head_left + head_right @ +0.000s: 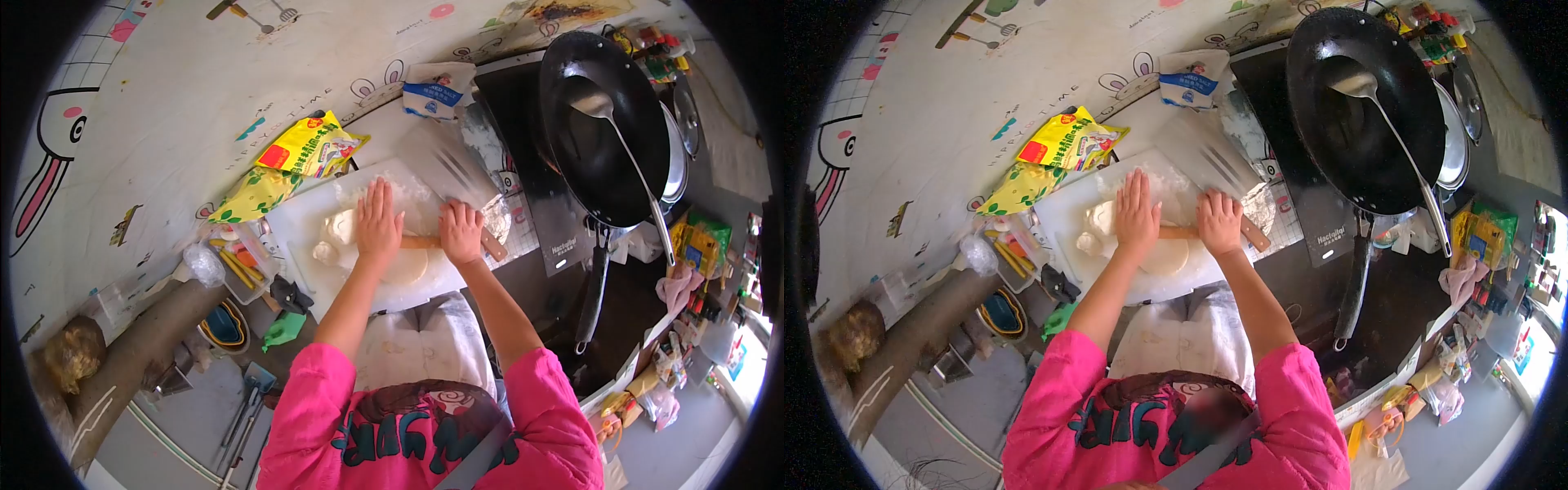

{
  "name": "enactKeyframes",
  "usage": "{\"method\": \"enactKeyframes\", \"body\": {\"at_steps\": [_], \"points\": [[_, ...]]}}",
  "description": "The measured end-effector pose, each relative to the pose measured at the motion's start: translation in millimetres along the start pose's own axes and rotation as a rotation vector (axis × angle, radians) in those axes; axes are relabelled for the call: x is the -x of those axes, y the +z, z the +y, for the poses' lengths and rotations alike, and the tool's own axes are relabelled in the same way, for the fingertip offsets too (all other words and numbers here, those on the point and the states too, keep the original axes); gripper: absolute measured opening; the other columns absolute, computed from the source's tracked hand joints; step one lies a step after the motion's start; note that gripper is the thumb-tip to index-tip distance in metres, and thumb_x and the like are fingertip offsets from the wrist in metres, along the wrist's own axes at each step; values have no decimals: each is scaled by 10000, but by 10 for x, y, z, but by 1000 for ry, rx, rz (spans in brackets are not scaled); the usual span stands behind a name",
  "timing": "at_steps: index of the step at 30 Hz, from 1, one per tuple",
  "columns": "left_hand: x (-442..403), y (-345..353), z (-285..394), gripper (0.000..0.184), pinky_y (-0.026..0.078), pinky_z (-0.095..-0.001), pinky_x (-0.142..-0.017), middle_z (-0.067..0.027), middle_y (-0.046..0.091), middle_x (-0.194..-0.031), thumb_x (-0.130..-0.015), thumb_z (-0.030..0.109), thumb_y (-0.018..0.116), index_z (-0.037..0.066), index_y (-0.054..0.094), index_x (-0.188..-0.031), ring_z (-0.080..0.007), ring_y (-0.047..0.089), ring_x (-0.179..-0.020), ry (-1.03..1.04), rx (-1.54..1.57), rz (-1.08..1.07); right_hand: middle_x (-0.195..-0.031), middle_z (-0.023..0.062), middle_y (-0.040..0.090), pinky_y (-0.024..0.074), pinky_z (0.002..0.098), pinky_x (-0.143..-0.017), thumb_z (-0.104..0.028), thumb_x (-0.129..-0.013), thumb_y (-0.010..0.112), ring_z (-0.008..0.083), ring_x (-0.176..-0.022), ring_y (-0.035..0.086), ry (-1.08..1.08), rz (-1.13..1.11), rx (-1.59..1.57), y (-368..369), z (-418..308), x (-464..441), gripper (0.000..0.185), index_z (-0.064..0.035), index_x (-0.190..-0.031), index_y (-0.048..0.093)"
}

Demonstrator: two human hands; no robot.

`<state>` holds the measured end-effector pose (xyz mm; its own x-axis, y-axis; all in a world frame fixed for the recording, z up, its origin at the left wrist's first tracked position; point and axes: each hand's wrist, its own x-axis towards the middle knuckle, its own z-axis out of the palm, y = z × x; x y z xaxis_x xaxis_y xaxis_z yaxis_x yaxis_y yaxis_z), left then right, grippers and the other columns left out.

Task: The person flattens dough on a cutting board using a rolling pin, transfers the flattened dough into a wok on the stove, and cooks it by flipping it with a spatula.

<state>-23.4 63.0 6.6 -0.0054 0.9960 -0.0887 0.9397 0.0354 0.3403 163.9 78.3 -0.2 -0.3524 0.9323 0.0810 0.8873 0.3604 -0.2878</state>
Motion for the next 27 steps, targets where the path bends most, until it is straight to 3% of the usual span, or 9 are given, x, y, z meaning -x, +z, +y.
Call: {"method": "enactKeyframes", "body": {"at_steps": [6,15,19,20,22,25,26,27], "points": [[245,66,-21,721,211,-459,-1125,-136,223,-1521,-853,270,567,12,245,-1444,-287,214,-1407,37,-14,-19,-1235,62,506,321,446,-967,-248,-813,583,232,-1164,457,-21,-15,16,-33,-74,252,399,-96,-1179,534],[1203,1,-12,752,234,-452,-1113,-191,234,-1505,-850,297,591,-1,234,-1440,-322,238,-1395,95,51,-73,-1446,123,359,230,464,-1105,-277,-854,549,284,-1355,312,-57,-349,-27,-220,-465,1239,633,-23,-1396,342],[1119,-17,30,728,294,-459,-1070,-209,293,-1468,-816,223,613,-12,275,-1416,-360,315,-1341,51,158,-27,-1315,101,467,311,430,-1024,-152,-799,531,249,-1239,430,-79,-231,-35,-172,-506,1429,545,-30,-1320,430],[1032,-10,38,713,321,-456,-1042,-199,341,-1424,-792,210,638,-2,315,-1390,-358,359,-1293,71,139,-13,-1183,81,520,353,408,-938,-95,-763,517,235,-1118,491,-45,-172,-75,-170,-531,1438,480,-58,-1240,489],[824,16,60,684,374,-449,-986,-179,438,-1337,-743,183,689,20,395,-1339,-355,449,-1197,109,106,10,-1123,71,537,371,398,-889,-98,-774,517,238,-1051,511,2,-170,-107,-184,-547,1370,408,-73,-1181,519],[614,-29,79,595,422,-430,-887,-126,522,-1149,-668,174,751,64,505,-1198,-322,513,-1042,48,98,-173,-1042,56,556,389,387,-833,-112,-789,525,235,-972,531,24,-192,-129,-157,-609,1417,309,-90,-1096,555],[589,-24,57,496,435,-415,-821,-98,539,-1026,-642,195,769,80,545,-1070,-295,519,-986,74,25,-146,-1017,51,561,393,384,-817,-118,-794,529,233,-948,535,18,-198,-131,-146,-616,1425,278,-95,-1068,566],[577,-19,23,481,435,-414,-822,-101,542,-1023,-639,197,771,80,549,-1050,-290,520,-992,71,16,-171,-1008,46,564,396,383,-813,-123,-797,532,230,-943,537,-16,-201,-146,-187,-635,1448,260,-98,-1053,574]]}}
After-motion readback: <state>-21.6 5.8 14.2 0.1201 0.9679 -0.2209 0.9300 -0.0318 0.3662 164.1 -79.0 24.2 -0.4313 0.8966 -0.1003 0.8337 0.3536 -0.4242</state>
